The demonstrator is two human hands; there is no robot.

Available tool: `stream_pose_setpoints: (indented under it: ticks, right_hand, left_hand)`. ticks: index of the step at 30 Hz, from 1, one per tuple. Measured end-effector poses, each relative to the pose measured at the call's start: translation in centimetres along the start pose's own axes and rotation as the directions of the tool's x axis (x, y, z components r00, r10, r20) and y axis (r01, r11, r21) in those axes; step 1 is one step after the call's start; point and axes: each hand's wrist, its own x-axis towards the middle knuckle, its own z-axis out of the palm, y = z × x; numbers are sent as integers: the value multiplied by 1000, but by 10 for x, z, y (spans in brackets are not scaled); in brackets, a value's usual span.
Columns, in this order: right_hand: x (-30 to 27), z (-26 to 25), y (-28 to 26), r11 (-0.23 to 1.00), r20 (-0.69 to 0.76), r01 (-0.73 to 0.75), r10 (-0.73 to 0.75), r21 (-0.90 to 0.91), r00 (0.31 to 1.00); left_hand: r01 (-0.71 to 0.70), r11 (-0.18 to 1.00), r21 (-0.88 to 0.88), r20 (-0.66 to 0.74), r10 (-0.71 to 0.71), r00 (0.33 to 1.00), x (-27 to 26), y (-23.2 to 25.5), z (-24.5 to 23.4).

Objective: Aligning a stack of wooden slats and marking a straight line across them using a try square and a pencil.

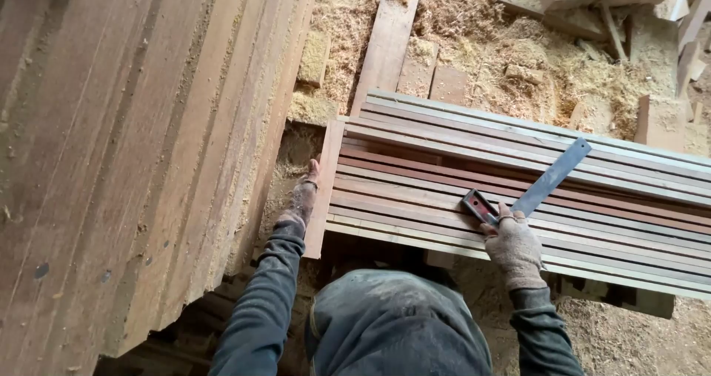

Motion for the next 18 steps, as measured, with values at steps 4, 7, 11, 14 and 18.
stream_pose_setpoints:
  ticks: [4, 7, 11, 14, 18]
  right_hand:
    - [-44, 17, -58, 978, -91, 115, -100, 176, 991]
    - [-93, 38, -135, 798, 190, 102, -262, 593, 946]
    - [-101, 97, -197, 700, 542, -167, -355, 694, 762]
    - [-108, 108, -229, 646, 631, -317, -335, 695, 700]
    - [-86, 203, -247, 625, 688, -408, -300, 666, 661]
  left_hand:
    - [35, 999, -13, -2, -35, 999, -51, 22, -14]
    - [43, 999, -12, 1, -43, 999, 5, -24, -15]
    - [167, 967, 194, -16, -167, 986, -49, 51, -6]
    - [224, 963, 147, -67, -216, 974, -90, 83, -1]
    - [179, 977, 117, -94, -169, 981, 25, -20, -11]
